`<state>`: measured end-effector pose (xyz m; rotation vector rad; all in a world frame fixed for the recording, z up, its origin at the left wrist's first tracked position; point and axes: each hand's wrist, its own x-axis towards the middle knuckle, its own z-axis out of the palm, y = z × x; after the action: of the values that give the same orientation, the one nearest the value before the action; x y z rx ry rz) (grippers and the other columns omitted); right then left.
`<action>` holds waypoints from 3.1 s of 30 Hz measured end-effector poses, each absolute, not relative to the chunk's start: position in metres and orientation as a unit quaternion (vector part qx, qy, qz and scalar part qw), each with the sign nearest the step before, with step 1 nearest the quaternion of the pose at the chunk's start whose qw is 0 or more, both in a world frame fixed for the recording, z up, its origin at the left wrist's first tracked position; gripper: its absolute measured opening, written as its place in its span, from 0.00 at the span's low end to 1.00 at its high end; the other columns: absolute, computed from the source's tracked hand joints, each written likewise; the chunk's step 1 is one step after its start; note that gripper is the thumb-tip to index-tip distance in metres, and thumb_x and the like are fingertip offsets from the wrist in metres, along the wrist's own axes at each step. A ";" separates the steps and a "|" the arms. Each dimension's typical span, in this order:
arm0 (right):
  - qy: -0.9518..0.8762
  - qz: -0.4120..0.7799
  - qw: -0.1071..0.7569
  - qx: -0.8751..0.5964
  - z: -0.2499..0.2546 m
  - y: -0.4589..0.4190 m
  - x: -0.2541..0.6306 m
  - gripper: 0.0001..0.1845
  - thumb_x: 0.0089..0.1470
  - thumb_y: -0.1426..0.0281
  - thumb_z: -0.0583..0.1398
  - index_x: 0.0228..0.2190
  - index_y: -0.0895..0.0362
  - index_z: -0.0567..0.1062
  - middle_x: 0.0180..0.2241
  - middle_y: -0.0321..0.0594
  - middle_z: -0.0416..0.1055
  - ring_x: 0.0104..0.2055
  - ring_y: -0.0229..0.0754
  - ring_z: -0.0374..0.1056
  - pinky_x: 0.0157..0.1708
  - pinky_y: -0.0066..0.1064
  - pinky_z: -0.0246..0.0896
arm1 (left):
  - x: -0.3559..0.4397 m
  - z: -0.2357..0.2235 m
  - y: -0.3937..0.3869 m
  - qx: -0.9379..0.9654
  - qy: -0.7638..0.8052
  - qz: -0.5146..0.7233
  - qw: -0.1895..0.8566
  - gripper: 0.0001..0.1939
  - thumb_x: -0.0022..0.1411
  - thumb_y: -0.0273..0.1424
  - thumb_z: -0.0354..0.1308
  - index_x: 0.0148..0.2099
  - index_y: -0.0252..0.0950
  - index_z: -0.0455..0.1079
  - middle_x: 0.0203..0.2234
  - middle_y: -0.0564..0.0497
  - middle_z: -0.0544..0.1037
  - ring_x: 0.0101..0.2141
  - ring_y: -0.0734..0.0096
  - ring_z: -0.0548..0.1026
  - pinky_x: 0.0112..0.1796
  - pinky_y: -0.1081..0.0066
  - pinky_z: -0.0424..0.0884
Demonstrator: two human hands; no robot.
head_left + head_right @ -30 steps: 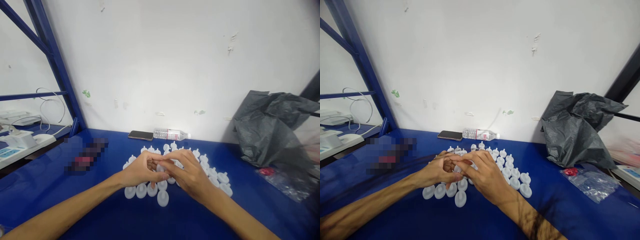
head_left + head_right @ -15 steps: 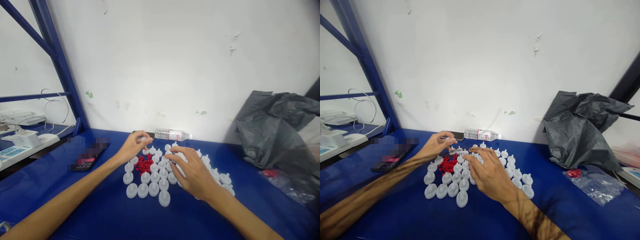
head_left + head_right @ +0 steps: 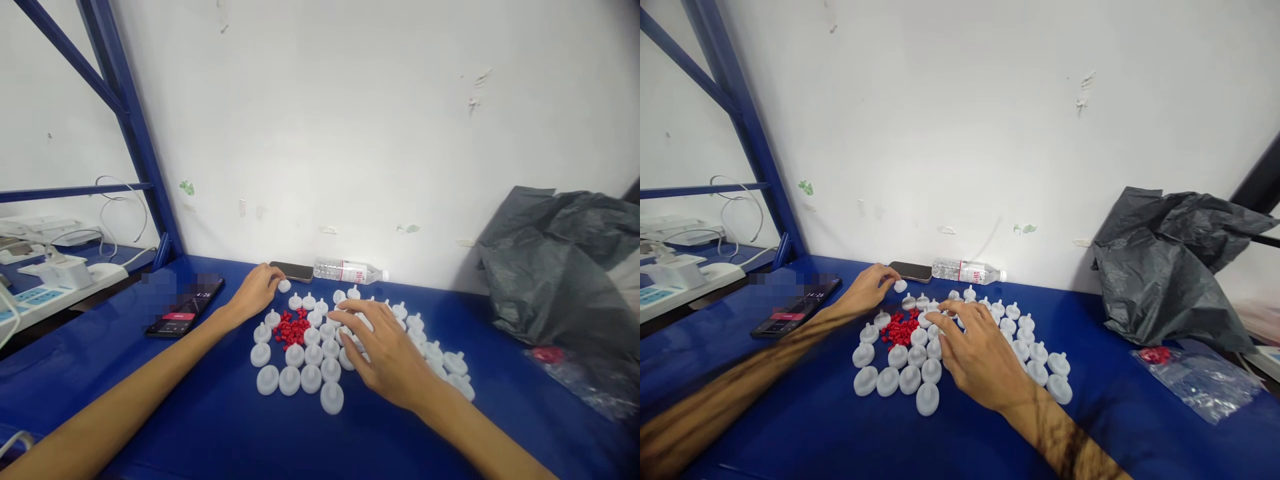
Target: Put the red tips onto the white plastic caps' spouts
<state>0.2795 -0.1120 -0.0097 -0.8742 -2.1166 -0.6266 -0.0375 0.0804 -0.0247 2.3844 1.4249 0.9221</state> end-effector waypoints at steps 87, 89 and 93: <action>-0.792 -0.219 0.372 -0.431 -0.032 -0.102 0.287 0.15 0.84 0.64 0.67 0.62 0.51 0.92 0.52 0.45 0.98 0.49 0.56 0.96 0.67 0.60 0.92 | 0.025 -0.017 0.000 0.811 0.285 0.345 0.378 0.15 0.78 0.48 0.77 0.50 0.43 0.97 0.46 0.44 0.94 0.40 0.61 0.84 0.37 0.66 0.76; -0.799 -0.215 0.370 -0.423 -0.030 -0.102 0.288 0.15 0.84 0.64 0.67 0.62 0.50 0.92 0.51 0.45 0.98 0.49 0.56 0.96 0.66 0.59 0.93 | 0.025 -0.018 0.001 0.803 0.292 0.339 0.394 0.16 0.76 0.50 0.79 0.49 0.43 0.98 0.47 0.44 0.94 0.41 0.59 0.85 0.37 0.65 0.77; -0.820 -0.204 0.368 -0.387 -0.025 -0.103 0.292 0.17 0.83 0.66 0.70 0.65 0.49 0.91 0.52 0.45 0.98 0.50 0.56 0.96 0.65 0.57 0.94 | 0.024 -0.014 0.005 0.781 0.288 0.323 0.451 0.19 0.67 0.52 0.85 0.46 0.43 0.98 0.43 0.43 0.96 0.43 0.53 0.88 0.45 0.59 0.85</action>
<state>0.2921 -0.1030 -0.0253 -0.9951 -2.1068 -0.5251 0.0241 0.0046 -0.0139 1.9301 0.7125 0.7980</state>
